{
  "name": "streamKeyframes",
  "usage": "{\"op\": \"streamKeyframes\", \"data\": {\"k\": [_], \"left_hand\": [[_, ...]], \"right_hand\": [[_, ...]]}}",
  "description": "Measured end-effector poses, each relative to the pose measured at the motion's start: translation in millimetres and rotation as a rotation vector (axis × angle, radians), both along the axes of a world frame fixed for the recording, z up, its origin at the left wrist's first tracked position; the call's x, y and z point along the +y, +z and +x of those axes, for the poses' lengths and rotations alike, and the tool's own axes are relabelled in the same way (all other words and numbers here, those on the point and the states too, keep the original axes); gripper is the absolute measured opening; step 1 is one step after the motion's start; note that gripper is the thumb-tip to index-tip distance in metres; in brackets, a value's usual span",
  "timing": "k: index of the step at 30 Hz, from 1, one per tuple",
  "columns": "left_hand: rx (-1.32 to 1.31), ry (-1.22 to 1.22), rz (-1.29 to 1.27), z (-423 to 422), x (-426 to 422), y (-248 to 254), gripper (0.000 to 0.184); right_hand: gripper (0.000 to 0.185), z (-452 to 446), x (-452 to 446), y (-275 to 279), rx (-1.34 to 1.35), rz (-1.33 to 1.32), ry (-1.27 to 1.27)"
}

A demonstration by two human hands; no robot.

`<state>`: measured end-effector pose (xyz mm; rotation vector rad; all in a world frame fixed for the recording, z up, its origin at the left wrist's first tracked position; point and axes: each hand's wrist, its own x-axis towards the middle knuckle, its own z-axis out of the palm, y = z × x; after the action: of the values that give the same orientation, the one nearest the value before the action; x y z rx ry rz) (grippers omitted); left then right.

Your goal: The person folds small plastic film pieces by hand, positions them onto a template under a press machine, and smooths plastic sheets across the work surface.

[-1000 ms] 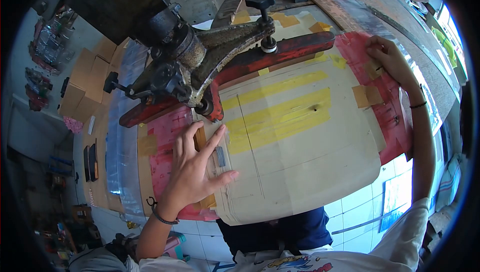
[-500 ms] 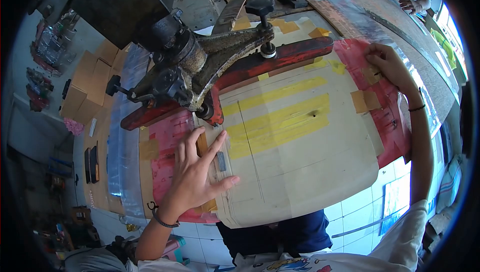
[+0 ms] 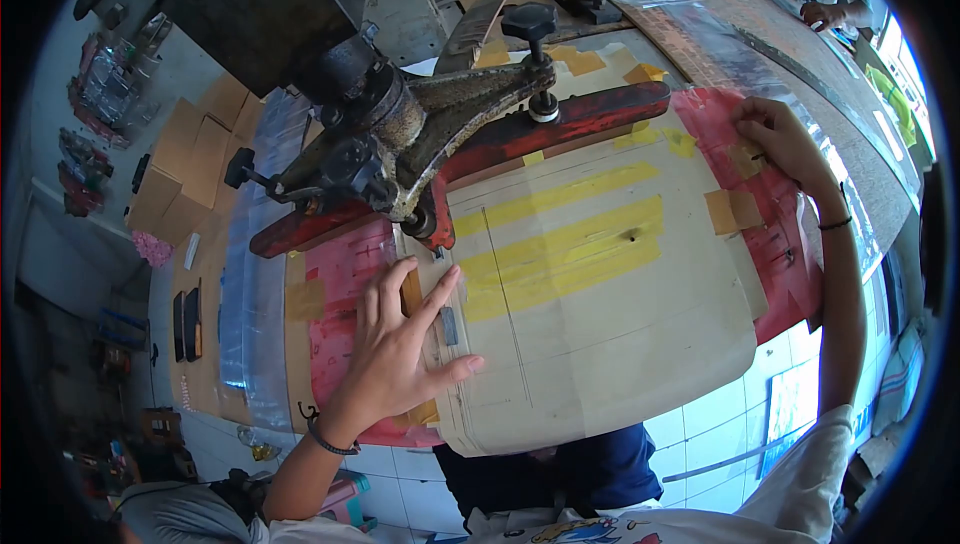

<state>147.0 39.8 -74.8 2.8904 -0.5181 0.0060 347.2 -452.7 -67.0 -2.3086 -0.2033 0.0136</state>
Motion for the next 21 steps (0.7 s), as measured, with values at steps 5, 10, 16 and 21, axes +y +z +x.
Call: {"op": "streamKeyframes", "data": {"k": [5,10,16,21], "left_hand": [[-0.001,-0.014,-0.001,1.4,1.7,0.4,0.094],[-0.009,-0.01,-0.013,1.8,1.6,0.0,0.095],[-0.011,-0.003,-0.027,1.9,2.4,-1.5,0.094],[-0.014,-0.005,-0.017,2.2,1.1,-0.4,0.094]], "right_hand": [[0.018,-0.7,0.5,-0.6,-0.008,0.015,-0.011],[0.019,1.0,-1.6,-2.1,-0.038,-0.009,0.0],[0.016,0.8,-0.1,-0.1,0.018,0.003,-0.004],[0.015,-0.2,0.3,0.2,0.003,-0.014,-0.013]]}}
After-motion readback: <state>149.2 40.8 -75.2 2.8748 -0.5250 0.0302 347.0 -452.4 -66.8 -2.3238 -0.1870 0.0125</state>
